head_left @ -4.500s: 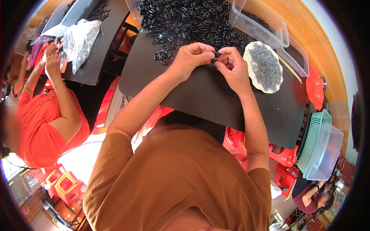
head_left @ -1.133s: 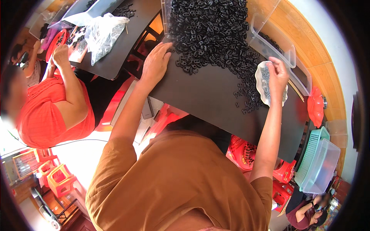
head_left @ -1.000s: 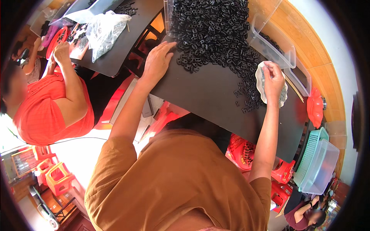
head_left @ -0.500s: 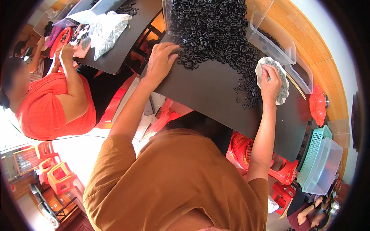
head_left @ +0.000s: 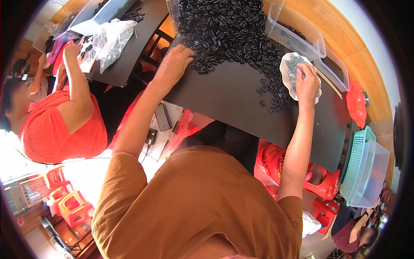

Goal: The person sits at a table and repeatedly picks up small black plastic rings and metal pins. They insert the pins into the rings by hand and place the assembled units into a white bowl.

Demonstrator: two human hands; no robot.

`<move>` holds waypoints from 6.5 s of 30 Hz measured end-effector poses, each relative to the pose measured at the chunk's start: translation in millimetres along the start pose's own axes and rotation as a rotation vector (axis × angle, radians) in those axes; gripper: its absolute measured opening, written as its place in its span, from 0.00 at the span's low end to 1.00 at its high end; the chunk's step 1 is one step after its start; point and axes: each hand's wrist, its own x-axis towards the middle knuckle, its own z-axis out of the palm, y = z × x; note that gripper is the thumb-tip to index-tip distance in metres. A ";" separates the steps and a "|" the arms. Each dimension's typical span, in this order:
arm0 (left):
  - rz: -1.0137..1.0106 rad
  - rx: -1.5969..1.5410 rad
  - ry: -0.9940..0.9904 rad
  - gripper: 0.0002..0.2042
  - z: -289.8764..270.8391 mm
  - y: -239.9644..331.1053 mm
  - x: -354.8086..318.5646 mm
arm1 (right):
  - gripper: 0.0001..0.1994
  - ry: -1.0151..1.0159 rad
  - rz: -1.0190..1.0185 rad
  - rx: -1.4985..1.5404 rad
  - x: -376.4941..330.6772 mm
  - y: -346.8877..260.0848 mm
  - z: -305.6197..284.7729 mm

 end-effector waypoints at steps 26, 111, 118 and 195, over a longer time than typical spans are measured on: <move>-0.164 -0.337 0.251 0.07 10.4 2.7 -2.4 | 0.10 -0.258 0.028 -0.344 -3.1 11.8 -19.6; -0.178 -1.414 -0.418 0.06 119.4 159.4 135.1 | 0.07 0.016 0.407 1.174 19.8 -12.3 -6.8; -0.323 -1.453 -0.423 0.08 110.0 133.0 118.1 | 0.07 -0.171 0.333 0.977 15.9 -34.9 1.9; -0.200 -1.218 -0.204 0.06 96.7 116.5 106.9 | 0.05 -0.283 0.400 0.923 11.7 -47.2 14.0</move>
